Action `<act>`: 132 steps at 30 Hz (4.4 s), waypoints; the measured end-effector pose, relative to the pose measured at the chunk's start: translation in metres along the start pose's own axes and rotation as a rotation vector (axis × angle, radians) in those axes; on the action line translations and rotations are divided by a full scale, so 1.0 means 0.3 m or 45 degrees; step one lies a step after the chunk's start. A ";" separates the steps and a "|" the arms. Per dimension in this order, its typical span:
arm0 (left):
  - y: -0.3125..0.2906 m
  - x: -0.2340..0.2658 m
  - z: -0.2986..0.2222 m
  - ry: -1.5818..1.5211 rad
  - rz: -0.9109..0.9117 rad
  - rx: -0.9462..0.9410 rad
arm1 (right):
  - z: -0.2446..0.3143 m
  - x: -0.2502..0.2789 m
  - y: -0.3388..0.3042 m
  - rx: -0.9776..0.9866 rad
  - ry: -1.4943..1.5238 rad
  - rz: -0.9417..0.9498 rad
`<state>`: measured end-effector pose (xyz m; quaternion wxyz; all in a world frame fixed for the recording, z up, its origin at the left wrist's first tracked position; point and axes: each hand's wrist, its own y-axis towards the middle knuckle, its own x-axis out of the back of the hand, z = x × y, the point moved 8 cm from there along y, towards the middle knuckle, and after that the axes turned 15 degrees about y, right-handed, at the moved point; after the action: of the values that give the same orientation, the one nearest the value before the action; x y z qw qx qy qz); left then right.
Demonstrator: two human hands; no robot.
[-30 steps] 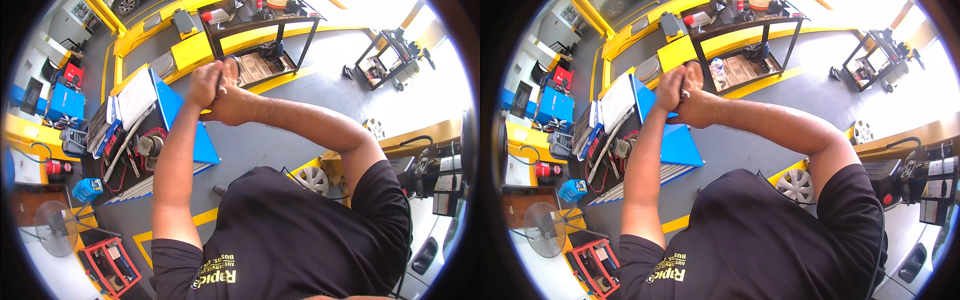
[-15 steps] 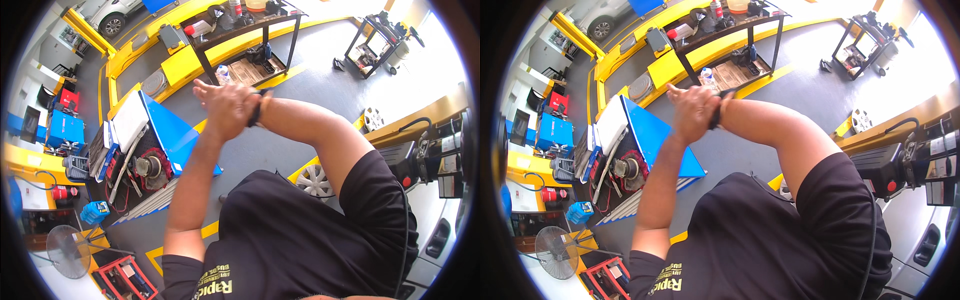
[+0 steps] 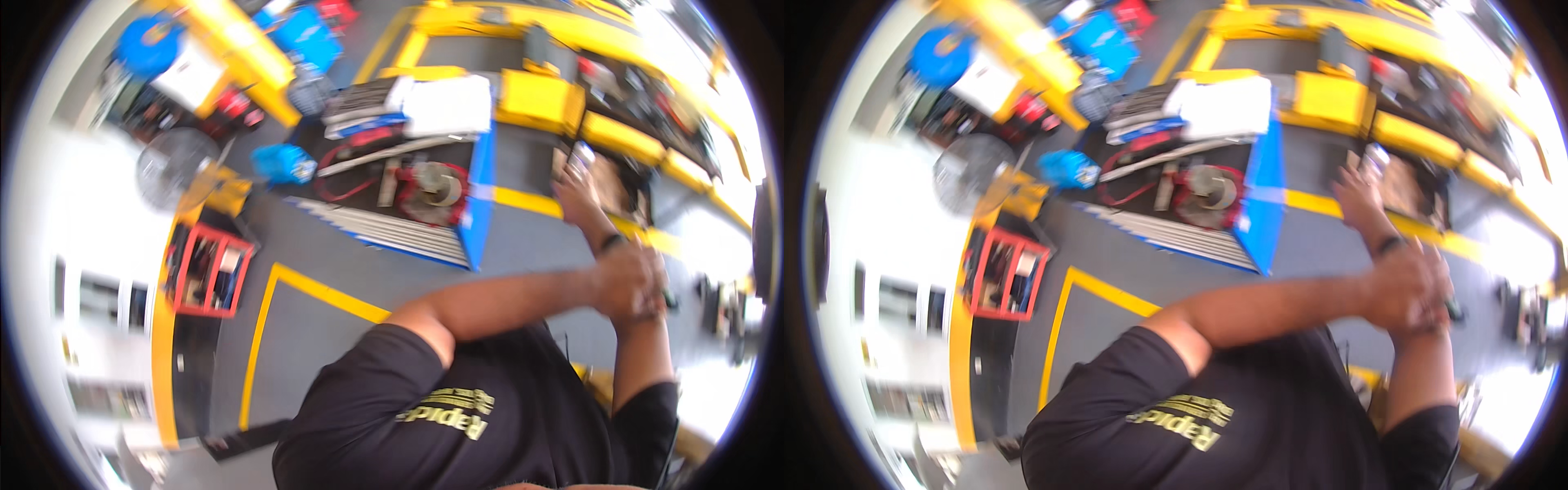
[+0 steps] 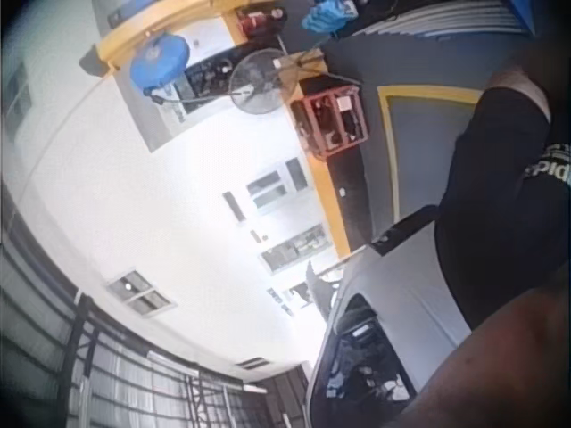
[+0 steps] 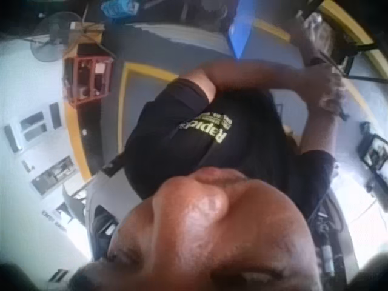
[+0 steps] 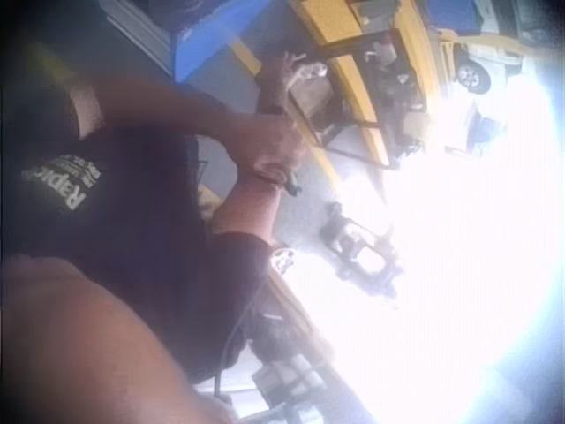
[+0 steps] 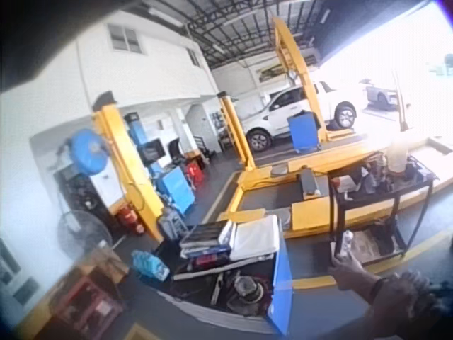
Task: The person cleans a cylindrical car part using a cloth and a screwdriver. They wipe the exterior and interior surfaces, remove a small ring, and continue cleaning the part.
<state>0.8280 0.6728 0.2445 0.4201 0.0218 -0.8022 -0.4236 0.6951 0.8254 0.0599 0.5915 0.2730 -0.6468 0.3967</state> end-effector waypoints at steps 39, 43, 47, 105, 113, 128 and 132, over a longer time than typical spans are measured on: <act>-0.244 0.433 0.367 0.462 0.100 0.382 | 0.126 0.234 -0.396 0.523 1.713 -0.150; -0.190 0.598 0.295 0.047 -0.606 0.504 | 0.166 0.408 -0.468 1.037 3.075 -0.324; -0.137 0.538 0.256 0.033 -0.691 0.657 | 0.210 0.445 -0.392 0.879 3.133 -0.863; -0.466 0.667 0.290 0.283 -0.425 1.015 | 0.569 0.537 -0.408 0.246 1.035 -0.273; -0.435 0.846 0.185 0.377 -0.275 0.637 | 0.514 0.649 -0.482 0.837 1.589 -0.170; -0.304 0.702 0.158 -0.450 -0.073 0.594 | 0.344 0.522 -0.393 1.184 3.454 -0.514; -0.224 0.724 0.198 -0.555 -0.454 0.339 | 0.456 0.477 -0.367 0.985 3.306 -0.427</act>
<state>0.6250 0.5841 0.3230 0.1505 0.1257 -0.9054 -0.3765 0.6889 0.6685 0.2233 0.6951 -0.0716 0.5613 0.4435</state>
